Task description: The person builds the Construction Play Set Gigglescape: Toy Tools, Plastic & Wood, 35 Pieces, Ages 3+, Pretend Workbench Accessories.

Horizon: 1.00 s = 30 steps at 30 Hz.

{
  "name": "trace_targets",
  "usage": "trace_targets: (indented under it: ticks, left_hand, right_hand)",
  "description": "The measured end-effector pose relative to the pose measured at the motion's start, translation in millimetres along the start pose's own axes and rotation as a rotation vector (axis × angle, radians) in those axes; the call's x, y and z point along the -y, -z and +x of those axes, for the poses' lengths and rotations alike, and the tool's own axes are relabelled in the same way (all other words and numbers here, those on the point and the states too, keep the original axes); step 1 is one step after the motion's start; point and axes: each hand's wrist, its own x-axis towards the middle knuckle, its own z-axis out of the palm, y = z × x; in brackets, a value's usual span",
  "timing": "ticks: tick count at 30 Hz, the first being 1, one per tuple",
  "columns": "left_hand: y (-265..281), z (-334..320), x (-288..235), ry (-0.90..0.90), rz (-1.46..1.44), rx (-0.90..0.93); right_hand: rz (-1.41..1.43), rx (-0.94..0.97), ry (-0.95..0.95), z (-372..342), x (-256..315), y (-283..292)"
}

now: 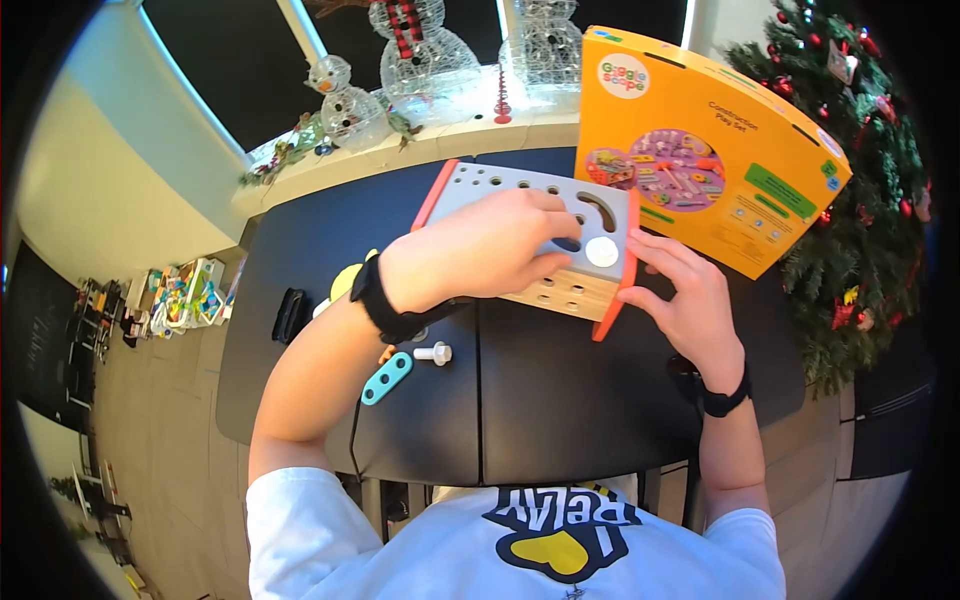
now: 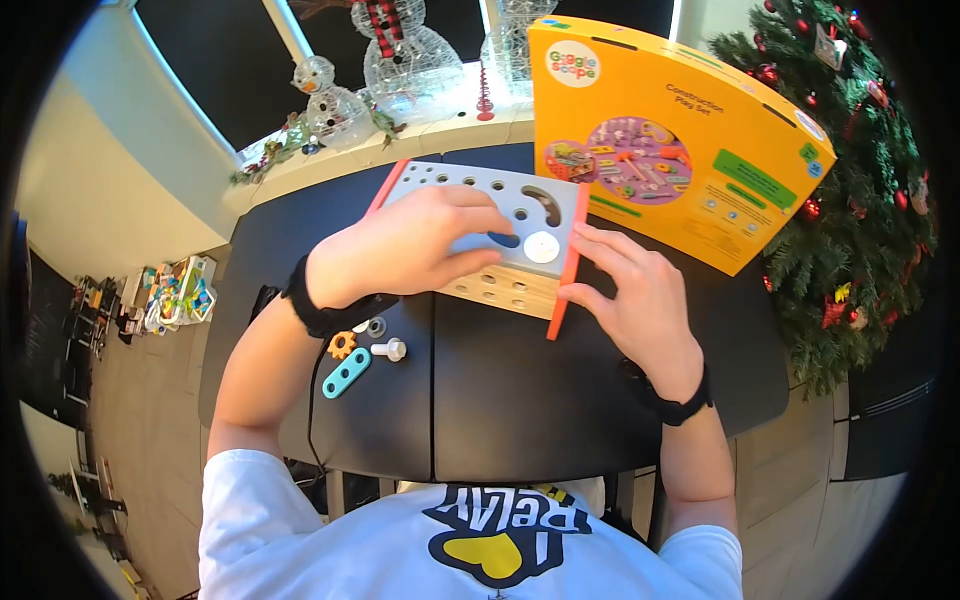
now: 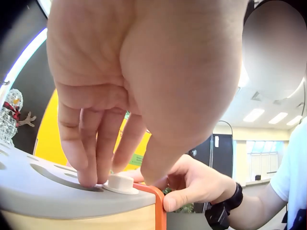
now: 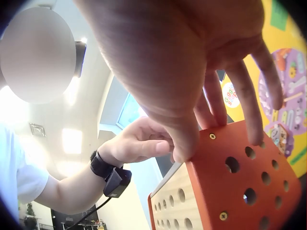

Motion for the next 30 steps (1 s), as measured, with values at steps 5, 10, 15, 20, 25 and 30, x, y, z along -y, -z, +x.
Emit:
trace_targets:
  ticks: [5, 10, 15, 20, 25, 30]
  left_hand:
    - [23.4, -59.0, 11.6, 0.189, -0.017, -0.054]
    - [34.0, -123.3, 29.4, 0.452, -0.031, 0.001]
    - [2.2, -194.2, 69.9, 0.68, 0.21, 0.19]
    - [-11.9, -215.6, 70.0, 0.936, 0.296, 0.38]
    - [-15.6, -228.9, 74.0, 0.831, 0.305, 0.284]
    - [-14.2, -230.7, 69.8, 0.813, 0.264, 0.247]
  right_hand:
    - [-0.106, -0.035, 0.062, -6.4, 3.8, -2.3]
    - [-0.15, -0.028, 0.087, -12.9, 19.2, -1.4]
    - [-0.209, -0.027, 0.138, -15.7, 35.1, -0.2]
    - [-0.152, 0.022, 0.157, -11.7, 34.7, 5.5]
    - [-0.107, 0.097, 0.218, 5.3, 20.8, 19.3]
    - [-0.103, 0.109, 0.23, 7.7, -1.5, 11.0]
